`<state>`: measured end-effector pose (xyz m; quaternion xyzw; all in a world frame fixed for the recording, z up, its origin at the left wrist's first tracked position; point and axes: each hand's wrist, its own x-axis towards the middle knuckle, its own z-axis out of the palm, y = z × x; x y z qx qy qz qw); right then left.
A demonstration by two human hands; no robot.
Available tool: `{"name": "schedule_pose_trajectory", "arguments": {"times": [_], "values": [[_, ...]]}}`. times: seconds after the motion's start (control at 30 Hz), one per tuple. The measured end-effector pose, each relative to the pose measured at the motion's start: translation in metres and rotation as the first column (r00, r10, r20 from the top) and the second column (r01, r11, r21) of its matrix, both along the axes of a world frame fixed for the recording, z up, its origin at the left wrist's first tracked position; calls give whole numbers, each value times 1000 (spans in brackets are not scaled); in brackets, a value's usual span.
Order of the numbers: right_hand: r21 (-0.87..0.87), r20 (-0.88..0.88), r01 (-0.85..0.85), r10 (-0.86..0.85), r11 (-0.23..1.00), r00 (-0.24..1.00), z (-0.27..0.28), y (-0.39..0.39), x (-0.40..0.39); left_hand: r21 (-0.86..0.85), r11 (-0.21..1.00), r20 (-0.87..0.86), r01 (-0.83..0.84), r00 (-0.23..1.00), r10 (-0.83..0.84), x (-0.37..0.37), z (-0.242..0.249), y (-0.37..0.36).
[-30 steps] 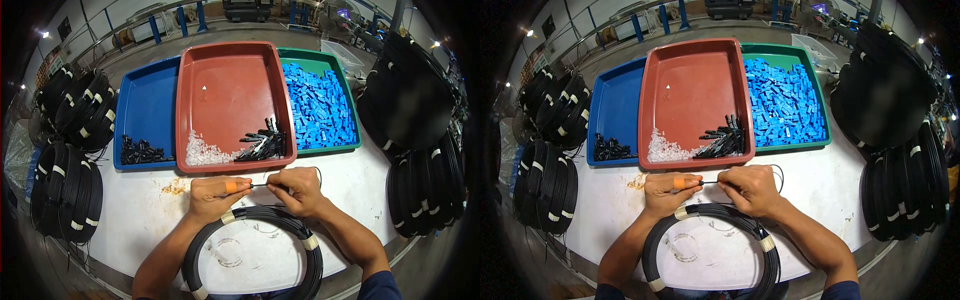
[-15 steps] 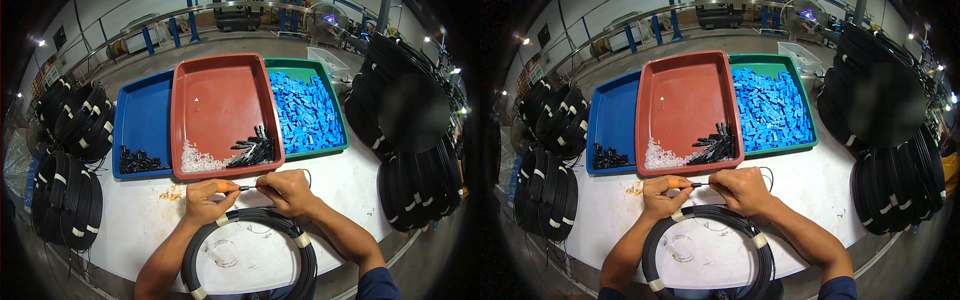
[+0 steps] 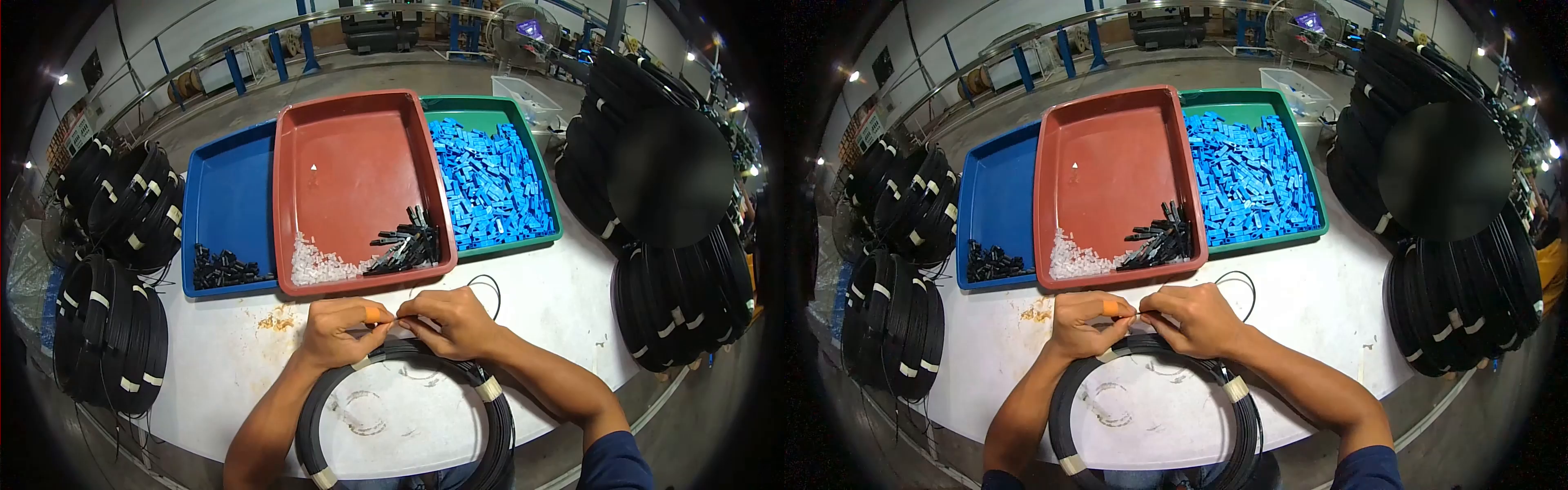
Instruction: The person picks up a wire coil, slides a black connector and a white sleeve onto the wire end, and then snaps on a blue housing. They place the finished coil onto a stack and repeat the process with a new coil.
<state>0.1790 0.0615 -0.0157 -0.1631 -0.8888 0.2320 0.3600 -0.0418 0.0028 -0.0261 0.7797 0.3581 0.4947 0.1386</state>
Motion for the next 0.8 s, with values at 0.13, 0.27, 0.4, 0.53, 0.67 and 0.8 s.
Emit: {"name": "schedule_pose_trajectory", "arguments": {"times": [0.13, 0.27, 0.4, 0.53, 0.67, 0.8], "values": [[6, 18, -10, 10, 1000, 1000, -4, 2, 2, -95, 990, -23, -106, 994, 104, -1, 26, 15], [4, 70, -11, 11, 1000, 997, -1, 1, 3, -125, 965, -139, -231, 967, 214, 10, 38, 70], [-4, 76, -15, 15, 1000, 997, -1, 0, 5, -220, 937, -331, -270, 925, 188, 28, 31, 108], [-46, 62, -20, 23, 999, 998, 1, 0, 5, -301, 915, -328, -269, 930, 165, 29, 23, 131], [-27, 88, -5, 7, 1000, 996, 0, 1, 6, -594, 786, -34, -173, 981, 190, 23, 42, 128], [72, 32, 63, -65, 995, 997, -5, 2, 6, -658, 641, 578, 395, 811, 93, 4, 34, 120]]}}
